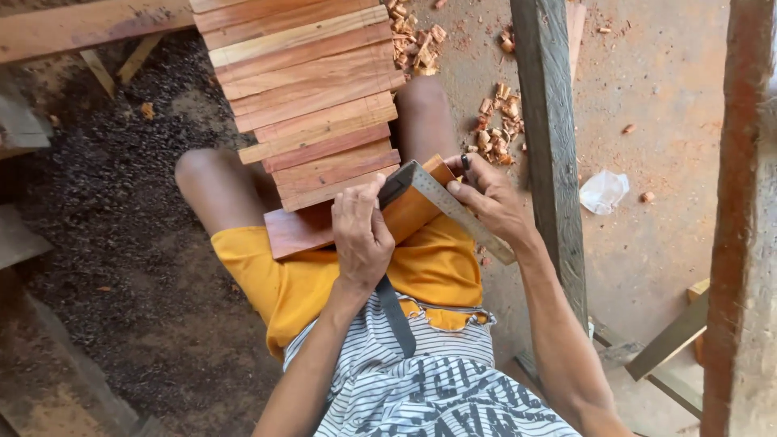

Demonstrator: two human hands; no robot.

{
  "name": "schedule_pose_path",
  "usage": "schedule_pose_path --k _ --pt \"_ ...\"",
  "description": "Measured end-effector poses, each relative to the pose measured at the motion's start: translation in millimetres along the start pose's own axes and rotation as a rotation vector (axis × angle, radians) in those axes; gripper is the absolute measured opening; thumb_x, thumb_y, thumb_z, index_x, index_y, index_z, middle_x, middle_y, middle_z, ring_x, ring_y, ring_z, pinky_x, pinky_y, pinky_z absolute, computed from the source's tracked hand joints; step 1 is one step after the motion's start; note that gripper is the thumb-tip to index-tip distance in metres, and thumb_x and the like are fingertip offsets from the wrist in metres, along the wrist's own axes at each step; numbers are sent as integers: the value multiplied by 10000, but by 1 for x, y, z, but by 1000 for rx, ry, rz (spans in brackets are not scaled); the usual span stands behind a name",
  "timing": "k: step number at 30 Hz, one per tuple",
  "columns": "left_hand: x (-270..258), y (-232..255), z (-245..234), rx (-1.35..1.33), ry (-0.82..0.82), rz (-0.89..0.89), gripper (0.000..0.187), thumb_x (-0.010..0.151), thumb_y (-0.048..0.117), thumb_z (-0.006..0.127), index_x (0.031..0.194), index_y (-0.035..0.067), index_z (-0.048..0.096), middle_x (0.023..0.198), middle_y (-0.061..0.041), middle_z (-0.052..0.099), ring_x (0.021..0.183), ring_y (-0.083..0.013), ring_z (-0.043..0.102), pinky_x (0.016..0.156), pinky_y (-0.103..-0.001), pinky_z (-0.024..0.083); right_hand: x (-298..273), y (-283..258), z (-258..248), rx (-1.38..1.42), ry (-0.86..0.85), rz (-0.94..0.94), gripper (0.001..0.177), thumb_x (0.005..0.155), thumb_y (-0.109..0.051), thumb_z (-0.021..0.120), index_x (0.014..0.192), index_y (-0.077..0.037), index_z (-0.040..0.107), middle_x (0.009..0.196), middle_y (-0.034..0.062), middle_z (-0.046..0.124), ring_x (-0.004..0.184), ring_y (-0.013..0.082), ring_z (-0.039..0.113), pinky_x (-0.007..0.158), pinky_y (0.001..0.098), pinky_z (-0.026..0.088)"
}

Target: Measure and mark wood pieces using a square and a pen for upholstery preparation.

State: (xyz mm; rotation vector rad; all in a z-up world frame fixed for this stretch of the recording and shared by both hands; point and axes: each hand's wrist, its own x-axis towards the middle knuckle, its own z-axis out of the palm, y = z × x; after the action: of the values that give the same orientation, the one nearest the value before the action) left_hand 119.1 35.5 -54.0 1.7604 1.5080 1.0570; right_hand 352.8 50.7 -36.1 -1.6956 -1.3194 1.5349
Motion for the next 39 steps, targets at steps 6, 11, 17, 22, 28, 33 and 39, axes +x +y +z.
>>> schedule_pose_path --k 6,11,17,22,28,33,39 --pt "21 25 -20 2 -133 18 358 928 122 755 1267 34 680 920 -116 623 845 -296 573 786 -421 461 -6 18 1 196 21 -108 287 1048 -119 641 1313 -22 587 1141 -9 631 1043 55 577 904 224 498" --pt "12 18 -15 -163 -102 -150 343 903 100 789 1232 48 707 863 -99 621 775 -231 605 709 -354 493 -8 10 8 204 61 -23 303 1025 -150 633 1305 -35 617 1099 -32 660 1023 49 592 891 213 504" --pt "5 16 -12 -314 -85 -201 376 927 41 769 1292 32 682 899 -98 608 782 -207 603 722 -321 516 -19 2 5 47 123 -32 306 1033 -173 649 1308 -45 690 992 -48 634 887 51 529 783 213 478" --pt "9 17 -8 -390 -191 -169 316 929 46 770 1238 33 703 932 -97 652 798 -211 633 719 -314 520 -40 23 4 171 171 31 340 1010 -181 619 1330 -68 643 1056 -62 706 927 24 628 812 200 535" --pt "10 33 -9 -325 -215 -164 287 911 43 785 1183 9 700 976 -140 686 858 -247 685 764 -318 548 -57 20 10 54 335 123 335 1049 -168 655 1367 -77 710 932 -52 616 806 56 499 698 220 446" --pt "6 30 -9 -393 -235 -182 278 911 27 782 1178 17 706 954 -121 692 843 -210 702 758 -304 556 -65 46 8 100 295 104 390 1023 -169 694 1404 -82 698 1003 -8 685 785 85 494 709 230 437" --pt "-7 21 -7 -569 -250 -318 260 913 14 776 1169 -3 736 929 -75 671 853 -144 644 782 -259 512 -66 44 8 180 261 -50 375 1019 -175 674 1372 -50 654 1291 70 715 1167 115 650 1005 257 537"
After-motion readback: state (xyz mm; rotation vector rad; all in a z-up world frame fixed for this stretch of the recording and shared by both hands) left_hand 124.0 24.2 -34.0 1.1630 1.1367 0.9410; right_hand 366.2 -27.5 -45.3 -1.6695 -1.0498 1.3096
